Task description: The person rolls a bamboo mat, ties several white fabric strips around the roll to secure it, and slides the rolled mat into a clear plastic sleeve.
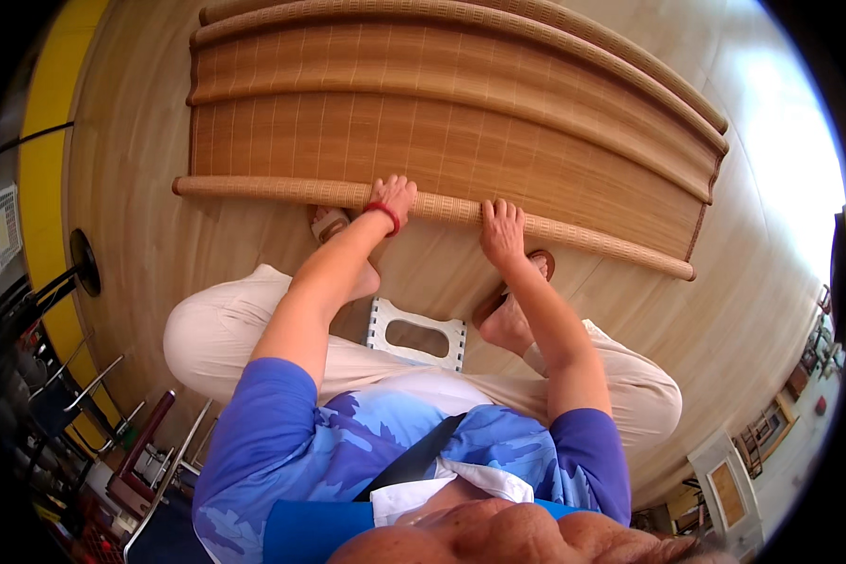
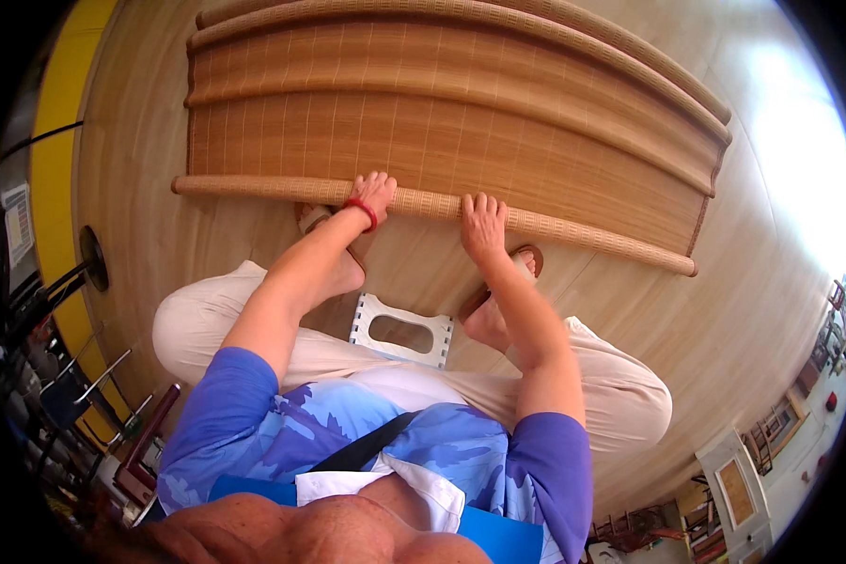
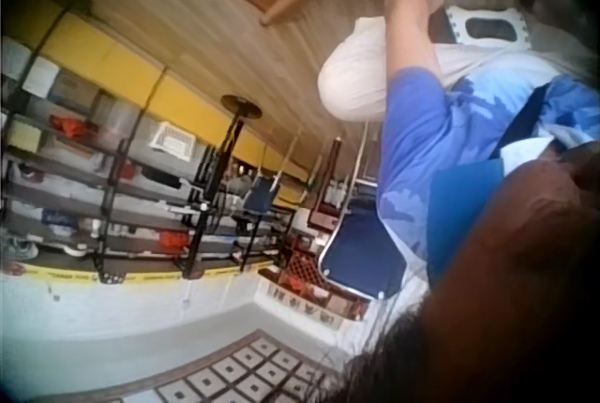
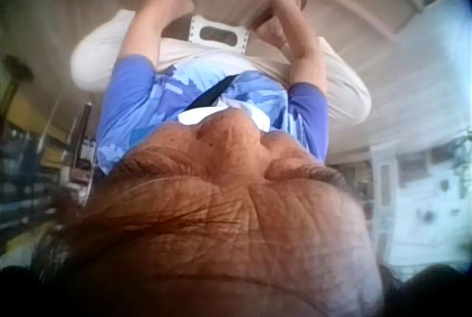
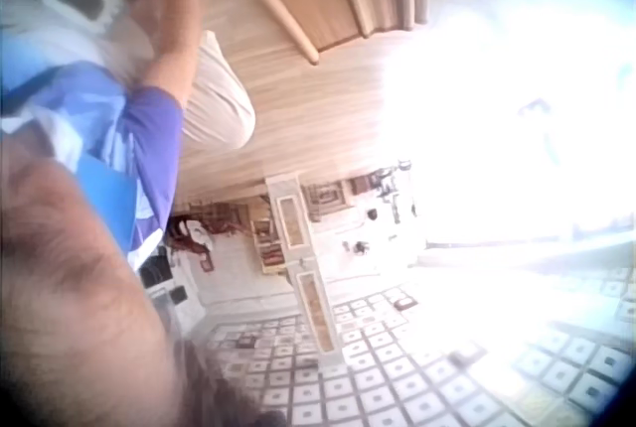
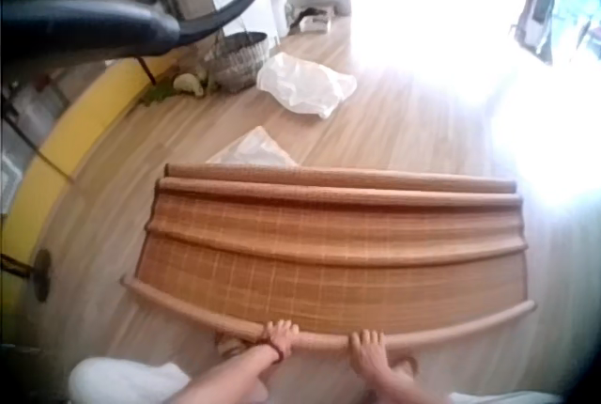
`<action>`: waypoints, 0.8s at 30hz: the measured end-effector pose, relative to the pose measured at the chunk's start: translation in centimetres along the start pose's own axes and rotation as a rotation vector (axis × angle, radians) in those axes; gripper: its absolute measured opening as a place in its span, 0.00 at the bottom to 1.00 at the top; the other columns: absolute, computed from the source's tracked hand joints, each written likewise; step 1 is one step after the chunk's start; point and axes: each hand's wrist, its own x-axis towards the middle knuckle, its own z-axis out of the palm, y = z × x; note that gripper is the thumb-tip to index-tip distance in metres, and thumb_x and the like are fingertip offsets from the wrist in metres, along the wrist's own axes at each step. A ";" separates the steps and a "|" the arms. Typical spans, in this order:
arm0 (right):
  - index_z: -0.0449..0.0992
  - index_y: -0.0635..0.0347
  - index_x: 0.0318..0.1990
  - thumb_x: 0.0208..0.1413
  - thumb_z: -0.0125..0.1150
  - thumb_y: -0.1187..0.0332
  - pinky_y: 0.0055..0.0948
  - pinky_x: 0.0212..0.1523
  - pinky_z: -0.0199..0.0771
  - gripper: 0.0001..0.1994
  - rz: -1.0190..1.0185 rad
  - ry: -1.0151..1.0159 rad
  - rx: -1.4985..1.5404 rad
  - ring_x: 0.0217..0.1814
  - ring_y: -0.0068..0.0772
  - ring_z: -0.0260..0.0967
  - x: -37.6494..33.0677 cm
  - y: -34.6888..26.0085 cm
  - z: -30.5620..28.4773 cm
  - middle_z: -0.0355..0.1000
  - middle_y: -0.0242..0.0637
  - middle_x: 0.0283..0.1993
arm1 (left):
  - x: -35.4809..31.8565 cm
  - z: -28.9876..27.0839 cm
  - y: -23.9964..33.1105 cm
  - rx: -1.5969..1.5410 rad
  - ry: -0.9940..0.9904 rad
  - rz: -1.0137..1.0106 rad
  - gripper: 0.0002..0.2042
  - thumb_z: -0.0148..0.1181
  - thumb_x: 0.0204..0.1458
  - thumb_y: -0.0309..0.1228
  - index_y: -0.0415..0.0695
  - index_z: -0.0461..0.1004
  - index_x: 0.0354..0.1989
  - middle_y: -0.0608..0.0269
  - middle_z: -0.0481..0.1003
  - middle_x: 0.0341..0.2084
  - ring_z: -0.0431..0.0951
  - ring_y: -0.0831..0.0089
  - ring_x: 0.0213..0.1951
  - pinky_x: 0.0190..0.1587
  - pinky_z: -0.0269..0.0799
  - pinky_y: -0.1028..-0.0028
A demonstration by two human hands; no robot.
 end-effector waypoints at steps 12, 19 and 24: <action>0.65 0.52 0.48 0.44 0.52 0.74 0.44 0.54 0.54 0.19 0.046 0.002 -0.034 0.51 0.43 0.60 2.6 1.4 1.6 0.64 0.41 0.45 | -0.9 4.4 1.8 0.225 0.307 -0.195 0.24 0.42 0.52 0.29 0.43 0.54 0.60 0.48 0.55 0.58 0.51 0.53 0.62 0.60 0.42 0.43; 0.62 0.51 0.53 0.41 0.55 0.75 0.48 0.58 0.50 0.26 0.029 0.125 0.013 0.57 0.45 0.55 4.4 1.5 1.3 0.59 0.43 0.54 | 3.7 -2.7 0.4 -0.063 0.104 -0.248 0.35 0.58 0.41 0.28 0.48 0.53 0.61 0.52 0.45 0.64 0.41 0.54 0.66 0.61 0.37 0.42; 0.59 0.47 0.56 0.36 0.58 0.76 0.53 0.60 0.47 0.33 0.053 0.038 0.115 0.59 0.46 0.53 7.7 2.2 -0.8 0.58 0.43 0.55 | 6.8 -5.0 -0.5 -0.086 -0.007 -0.292 0.45 0.59 0.38 0.28 0.58 0.40 0.66 0.55 0.35 0.66 0.34 0.54 0.67 0.62 0.34 0.43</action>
